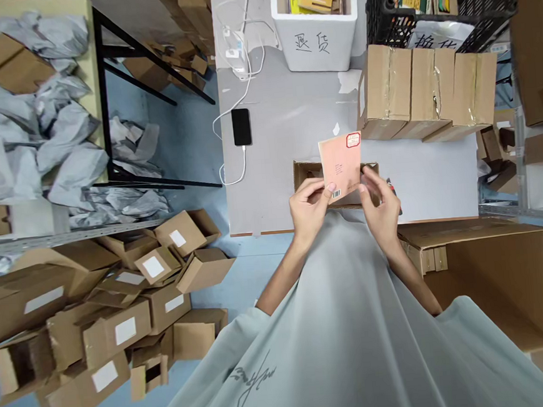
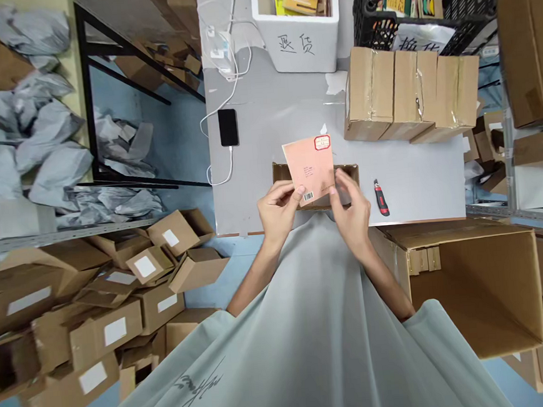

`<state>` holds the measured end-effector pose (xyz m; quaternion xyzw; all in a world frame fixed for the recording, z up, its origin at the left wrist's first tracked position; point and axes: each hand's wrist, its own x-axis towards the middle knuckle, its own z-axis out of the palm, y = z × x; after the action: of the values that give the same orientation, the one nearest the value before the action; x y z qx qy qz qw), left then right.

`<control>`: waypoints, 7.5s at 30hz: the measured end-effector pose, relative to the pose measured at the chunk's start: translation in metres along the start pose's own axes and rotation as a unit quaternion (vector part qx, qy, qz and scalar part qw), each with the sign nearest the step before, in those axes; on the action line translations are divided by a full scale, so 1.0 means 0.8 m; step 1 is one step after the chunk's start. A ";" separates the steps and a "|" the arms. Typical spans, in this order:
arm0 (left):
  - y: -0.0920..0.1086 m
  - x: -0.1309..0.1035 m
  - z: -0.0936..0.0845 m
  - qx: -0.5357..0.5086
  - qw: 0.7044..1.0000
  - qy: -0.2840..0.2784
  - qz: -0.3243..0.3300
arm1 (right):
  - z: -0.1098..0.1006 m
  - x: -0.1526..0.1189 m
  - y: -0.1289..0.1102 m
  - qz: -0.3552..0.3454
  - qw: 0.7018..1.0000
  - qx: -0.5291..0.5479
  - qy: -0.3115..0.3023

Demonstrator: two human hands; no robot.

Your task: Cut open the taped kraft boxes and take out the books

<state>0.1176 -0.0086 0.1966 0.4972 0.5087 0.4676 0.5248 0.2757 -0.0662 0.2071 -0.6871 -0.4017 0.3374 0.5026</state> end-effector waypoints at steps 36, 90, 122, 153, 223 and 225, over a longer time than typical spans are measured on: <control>0.004 -0.028 -0.010 -0.015 0.997 -0.053 0.053 | 0.020 -0.027 -0.016 -0.015 0.995 0.028 -0.094; 0.005 -0.004 -0.046 -0.073 0.989 -0.105 -0.071 | -0.015 0.007 -0.001 0.018 0.993 0.050 -0.102; -0.004 0.007 -0.053 0.039 0.995 -0.081 0.041 | -0.026 0.014 0.008 -0.009 0.991 0.065 -0.117; 0.015 0.009 -0.058 -0.011 0.989 -0.124 -0.078 | -0.041 0.022 -0.009 0.081 0.983 0.085 -0.144; 0.108 0.235 0.042 -0.084 0.994 -0.060 0.026 | 0.030 0.244 -0.083 0.042 0.938 0.341 -0.052; 0.144 0.278 0.038 -0.036 0.995 -0.012 0.095 | 0.046 0.288 -0.114 0.045 0.934 0.346 -0.073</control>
<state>0.1596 0.2199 0.2961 0.5296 0.4358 0.5273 0.5015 0.3280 0.1702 0.2711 -0.4614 -0.2647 0.5272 0.6627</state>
